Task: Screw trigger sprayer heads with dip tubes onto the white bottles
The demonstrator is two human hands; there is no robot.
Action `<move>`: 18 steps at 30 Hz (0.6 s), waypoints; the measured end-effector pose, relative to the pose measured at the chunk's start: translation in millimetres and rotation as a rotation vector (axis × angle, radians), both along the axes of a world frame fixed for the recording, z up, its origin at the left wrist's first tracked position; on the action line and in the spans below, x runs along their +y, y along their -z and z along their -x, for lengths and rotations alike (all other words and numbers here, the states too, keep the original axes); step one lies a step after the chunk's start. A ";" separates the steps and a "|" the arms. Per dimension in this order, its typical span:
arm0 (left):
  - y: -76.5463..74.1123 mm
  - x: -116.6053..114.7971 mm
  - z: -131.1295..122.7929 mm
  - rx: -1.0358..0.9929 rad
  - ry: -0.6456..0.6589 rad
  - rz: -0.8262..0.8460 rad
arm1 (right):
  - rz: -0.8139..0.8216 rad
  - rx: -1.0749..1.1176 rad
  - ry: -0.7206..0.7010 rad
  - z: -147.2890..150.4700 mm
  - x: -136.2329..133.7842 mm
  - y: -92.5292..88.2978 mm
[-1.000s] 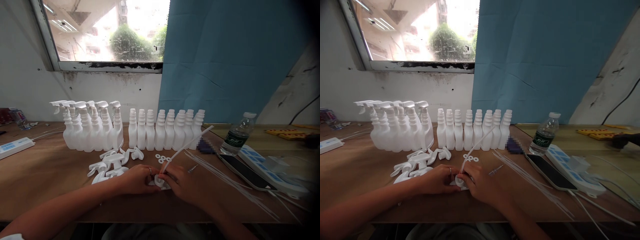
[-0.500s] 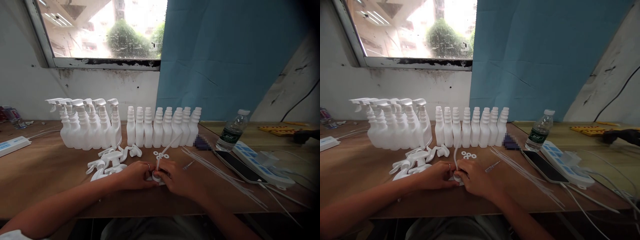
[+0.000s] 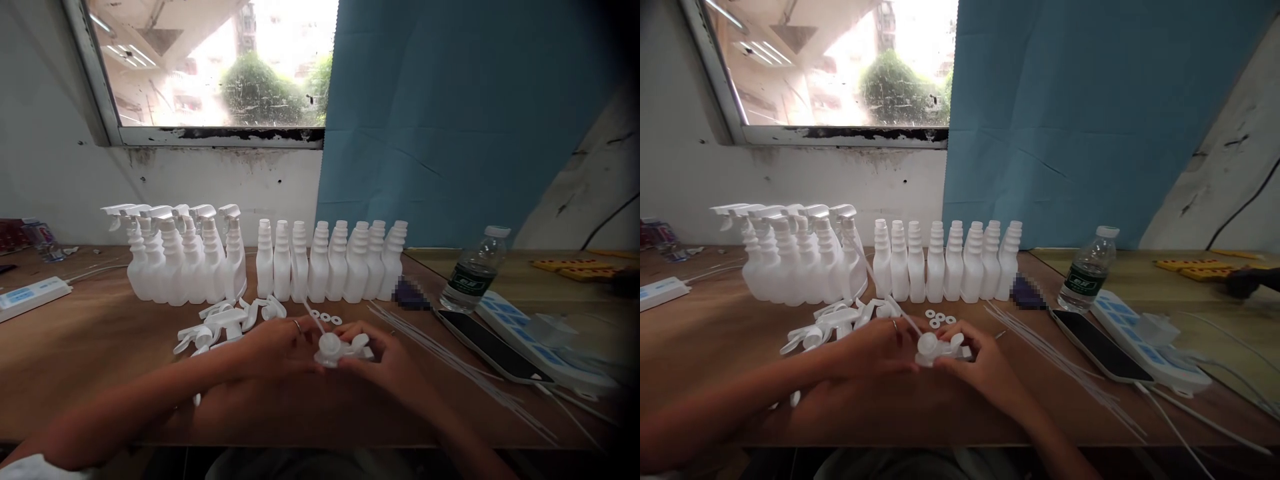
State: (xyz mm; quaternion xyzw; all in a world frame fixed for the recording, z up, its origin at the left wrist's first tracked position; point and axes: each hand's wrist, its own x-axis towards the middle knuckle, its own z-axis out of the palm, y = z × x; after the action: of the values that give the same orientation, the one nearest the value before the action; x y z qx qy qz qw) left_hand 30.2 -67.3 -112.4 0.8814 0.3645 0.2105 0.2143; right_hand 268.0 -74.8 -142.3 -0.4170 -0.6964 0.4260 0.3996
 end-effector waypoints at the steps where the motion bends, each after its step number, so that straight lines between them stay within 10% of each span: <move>1: -8.8 6.0 4.4 -0.004 -0.002 -0.081 | -0.004 0.042 0.057 -4.1 1.1 0.8; 8: -67.7 92.4 39.8 -0.212 -0.371 -0.787 | -0.102 0.115 0.510 -26.1 7.7 9.6; 18: -40.8 158.9 42.1 -0.535 -0.609 -0.289 | -0.064 0.367 0.466 -20.8 11.7 11.7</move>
State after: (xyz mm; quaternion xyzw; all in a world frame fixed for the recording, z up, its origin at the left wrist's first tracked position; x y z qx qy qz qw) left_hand -12.0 91.5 -71.6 0.6689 0.5063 0.5342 0.1039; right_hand 288.7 -63.1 -153.9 -0.4687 -0.5113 0.3688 0.6188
